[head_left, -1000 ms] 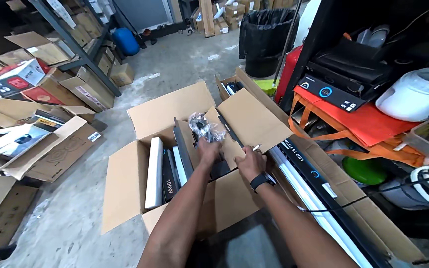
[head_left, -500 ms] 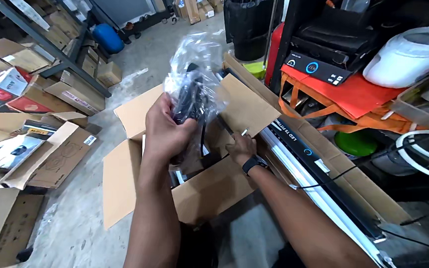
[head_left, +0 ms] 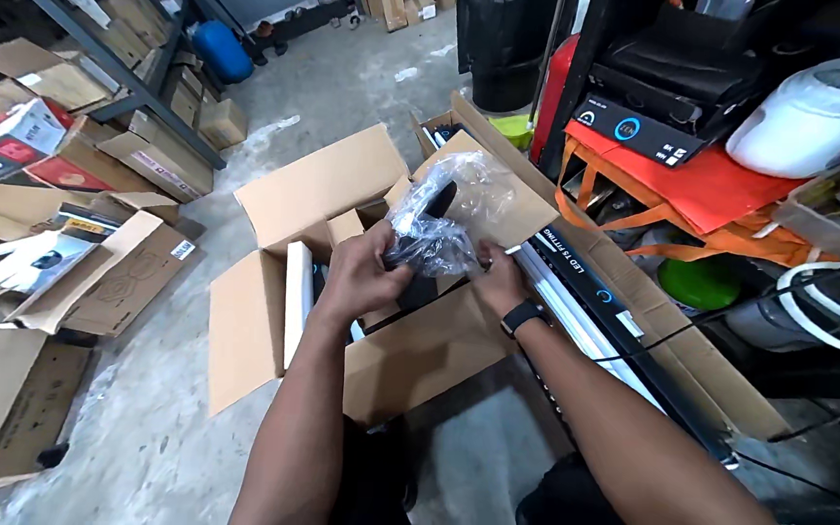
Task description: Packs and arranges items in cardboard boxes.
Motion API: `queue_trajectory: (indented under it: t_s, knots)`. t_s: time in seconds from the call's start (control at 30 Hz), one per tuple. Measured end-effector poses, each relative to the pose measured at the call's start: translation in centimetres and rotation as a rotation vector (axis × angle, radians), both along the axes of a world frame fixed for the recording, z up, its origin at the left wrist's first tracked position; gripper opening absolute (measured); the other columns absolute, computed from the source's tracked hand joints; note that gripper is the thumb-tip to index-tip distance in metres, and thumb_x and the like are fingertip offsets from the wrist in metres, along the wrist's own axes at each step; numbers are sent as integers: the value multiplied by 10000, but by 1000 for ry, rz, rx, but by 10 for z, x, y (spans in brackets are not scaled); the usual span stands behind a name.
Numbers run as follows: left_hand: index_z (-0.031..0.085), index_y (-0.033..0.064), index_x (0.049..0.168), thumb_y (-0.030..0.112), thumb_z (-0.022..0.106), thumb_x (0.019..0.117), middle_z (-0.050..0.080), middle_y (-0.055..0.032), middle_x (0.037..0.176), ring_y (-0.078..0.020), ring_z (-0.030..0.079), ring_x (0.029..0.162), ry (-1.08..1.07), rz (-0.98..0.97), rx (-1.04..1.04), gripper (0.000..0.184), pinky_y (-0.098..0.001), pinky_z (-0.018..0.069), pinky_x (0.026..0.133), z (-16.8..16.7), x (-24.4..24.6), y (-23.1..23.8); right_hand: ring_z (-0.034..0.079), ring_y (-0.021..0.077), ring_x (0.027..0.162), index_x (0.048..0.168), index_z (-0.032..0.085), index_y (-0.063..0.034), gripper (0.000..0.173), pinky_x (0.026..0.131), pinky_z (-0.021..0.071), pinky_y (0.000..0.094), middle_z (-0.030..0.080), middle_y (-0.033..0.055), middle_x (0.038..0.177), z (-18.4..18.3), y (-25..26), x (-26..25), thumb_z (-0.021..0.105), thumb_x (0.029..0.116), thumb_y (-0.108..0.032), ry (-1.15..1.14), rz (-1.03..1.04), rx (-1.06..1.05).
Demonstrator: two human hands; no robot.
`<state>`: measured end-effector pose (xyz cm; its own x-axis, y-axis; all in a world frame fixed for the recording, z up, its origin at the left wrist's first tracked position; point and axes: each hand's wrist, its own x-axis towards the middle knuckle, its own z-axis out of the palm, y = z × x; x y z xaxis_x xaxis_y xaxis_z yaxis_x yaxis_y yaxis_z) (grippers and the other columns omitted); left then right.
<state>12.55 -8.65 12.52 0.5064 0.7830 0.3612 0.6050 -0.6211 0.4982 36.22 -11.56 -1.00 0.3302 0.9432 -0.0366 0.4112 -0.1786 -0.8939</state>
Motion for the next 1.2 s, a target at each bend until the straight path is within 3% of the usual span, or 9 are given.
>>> queue_trajectory:
  t_s: [0.07,0.2,0.3,0.43,0.5,0.63,0.93,1.07,1.2]
  knots:
    - [601,153,904,242,730,804,650,1,733,-142,646,636,-51,45,-48,186,-446,547,538,2,0,-2,625,319,1190,1451,486,-26,563,1001,525,514,591,209,1362,11,-10,-3,708,956,-175,132,-83,46]
    - [589,143,897,251,745,822,631,-30,715,-181,630,631,-118,91,-88,204,-470,521,540,5,5,-3,664,239,1073,1347,558,22,500,909,578,406,633,186,1252,31,-35,-40,741,891,-75,407,-44,72]
    - [611,127,929,256,746,829,652,-47,755,-216,654,692,-155,75,-126,212,-516,537,596,3,12,-2,663,198,1061,1391,541,9,543,923,574,371,656,141,1221,45,-40,-84,734,884,-18,665,124,41]
    - [600,115,921,254,716,845,611,-72,701,-261,614,627,-93,41,-150,196,-529,487,537,4,23,-13,669,195,985,1232,627,3,354,898,575,363,686,126,1104,57,-45,-121,673,890,80,921,11,61]
    - [596,122,924,252,709,862,588,-59,659,-244,586,564,-46,26,-118,183,-494,474,490,5,23,-20,688,223,956,1203,632,27,308,842,586,373,698,155,1072,53,-51,-118,689,901,44,873,-153,11]
    - [606,128,886,243,733,825,584,-34,644,-227,593,573,11,-55,42,181,-493,480,504,-13,26,-13,677,209,833,1317,573,48,435,744,591,350,689,162,1051,40,-89,-77,709,907,0,770,-315,-40]
    - [652,87,1017,238,655,886,698,-133,889,-346,705,810,289,-349,49,200,-586,544,637,-90,28,-27,643,155,658,1154,646,46,334,617,565,300,697,110,867,28,-143,-1,772,855,-34,376,-208,-193]
    - [635,66,1056,205,615,907,698,-167,952,-391,703,878,413,-395,-10,205,-612,543,678,-121,20,-37,670,175,702,1168,638,29,323,676,592,332,699,110,879,14,-153,-7,763,881,-50,433,-139,-324]
    - [639,63,1099,254,607,955,693,-185,1020,-405,692,948,456,-333,-52,241,-607,553,738,-108,18,-48,627,136,683,1171,635,15,316,639,550,290,680,89,868,17,-150,-14,755,887,-49,633,-121,-372]
